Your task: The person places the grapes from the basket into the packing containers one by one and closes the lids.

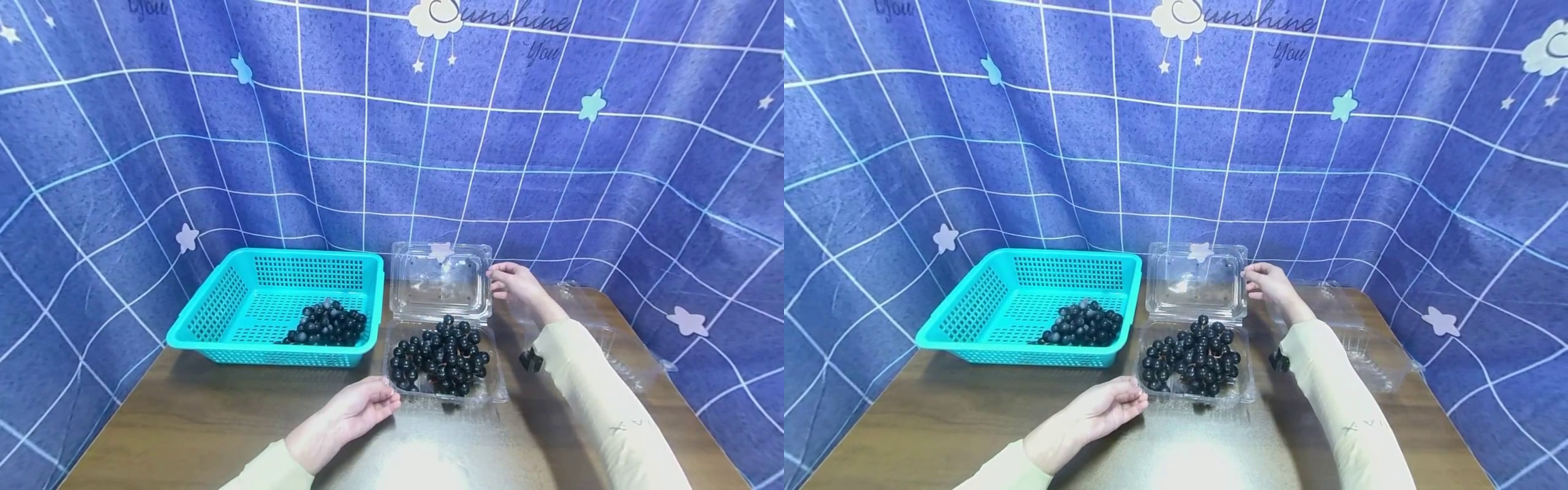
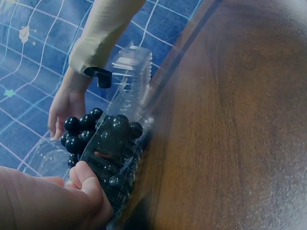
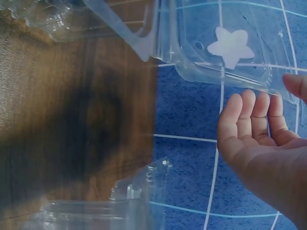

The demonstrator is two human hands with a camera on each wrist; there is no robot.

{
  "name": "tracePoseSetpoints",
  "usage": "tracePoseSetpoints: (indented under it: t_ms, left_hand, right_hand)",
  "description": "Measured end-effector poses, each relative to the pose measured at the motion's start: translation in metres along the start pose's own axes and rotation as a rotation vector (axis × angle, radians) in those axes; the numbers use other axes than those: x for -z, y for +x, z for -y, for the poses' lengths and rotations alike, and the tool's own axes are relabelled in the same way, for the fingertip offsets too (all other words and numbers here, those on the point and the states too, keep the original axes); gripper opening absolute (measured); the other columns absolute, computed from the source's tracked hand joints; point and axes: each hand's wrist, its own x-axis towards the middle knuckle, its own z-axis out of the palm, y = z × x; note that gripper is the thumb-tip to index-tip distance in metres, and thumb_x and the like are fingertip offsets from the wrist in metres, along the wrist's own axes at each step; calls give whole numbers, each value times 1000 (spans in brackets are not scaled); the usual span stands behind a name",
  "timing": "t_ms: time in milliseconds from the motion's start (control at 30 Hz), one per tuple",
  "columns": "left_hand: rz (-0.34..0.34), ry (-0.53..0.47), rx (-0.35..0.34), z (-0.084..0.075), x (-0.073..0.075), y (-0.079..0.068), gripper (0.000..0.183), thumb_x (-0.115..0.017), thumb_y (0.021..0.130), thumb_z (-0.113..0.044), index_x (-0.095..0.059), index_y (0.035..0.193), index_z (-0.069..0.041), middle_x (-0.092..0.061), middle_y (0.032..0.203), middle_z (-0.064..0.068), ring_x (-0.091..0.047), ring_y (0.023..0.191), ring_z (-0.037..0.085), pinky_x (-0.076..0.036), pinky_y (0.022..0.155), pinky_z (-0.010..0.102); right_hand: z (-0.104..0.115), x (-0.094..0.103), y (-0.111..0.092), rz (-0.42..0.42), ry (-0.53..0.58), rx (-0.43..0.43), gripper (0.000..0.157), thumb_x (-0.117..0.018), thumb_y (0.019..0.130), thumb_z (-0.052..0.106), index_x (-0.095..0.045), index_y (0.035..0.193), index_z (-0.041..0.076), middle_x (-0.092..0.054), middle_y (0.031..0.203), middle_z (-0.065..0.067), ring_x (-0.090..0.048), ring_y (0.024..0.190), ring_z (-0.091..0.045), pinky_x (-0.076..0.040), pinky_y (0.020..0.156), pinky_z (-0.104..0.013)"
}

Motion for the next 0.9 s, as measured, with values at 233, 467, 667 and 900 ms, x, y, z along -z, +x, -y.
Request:
tracePoseSetpoints:
  t_ms: [233,467,667,900]
  left_hand:
    - [-3,-4,-6,0,0,0,44,-41,88,11,-22,128,9,-45,94,11,-52,90,17,-30,111,44]
    - [-13,-22,-7,1,-1,0,54,-40,87,12,-15,134,11,-42,97,13,-51,92,17,-25,113,47]
    - [-14,-25,-7,1,-2,-1,58,-40,87,12,-10,137,12,-41,100,14,-51,94,19,-24,113,48]
    - [-12,-26,-9,2,-1,0,60,-39,87,12,-8,139,13,-41,100,14,-50,94,18,-23,114,47]
  right_hand:
    - [10,1,-3,11,65,44,19,-50,97,17,-48,108,2,-54,91,1,-57,75,-9,-55,74,-25]
    - [20,2,-3,-13,98,90,20,-50,97,22,-48,106,4,-53,89,-3,-57,74,-9,-54,69,-22]
    - [29,2,-5,-23,80,116,19,-50,97,22,-49,104,5,-51,89,-3,-56,75,-10,-54,68,-22]
    - [36,2,-6,-39,-38,146,27,-51,97,26,-50,107,1,-54,88,-2,-57,75,-10,-55,70,-24]
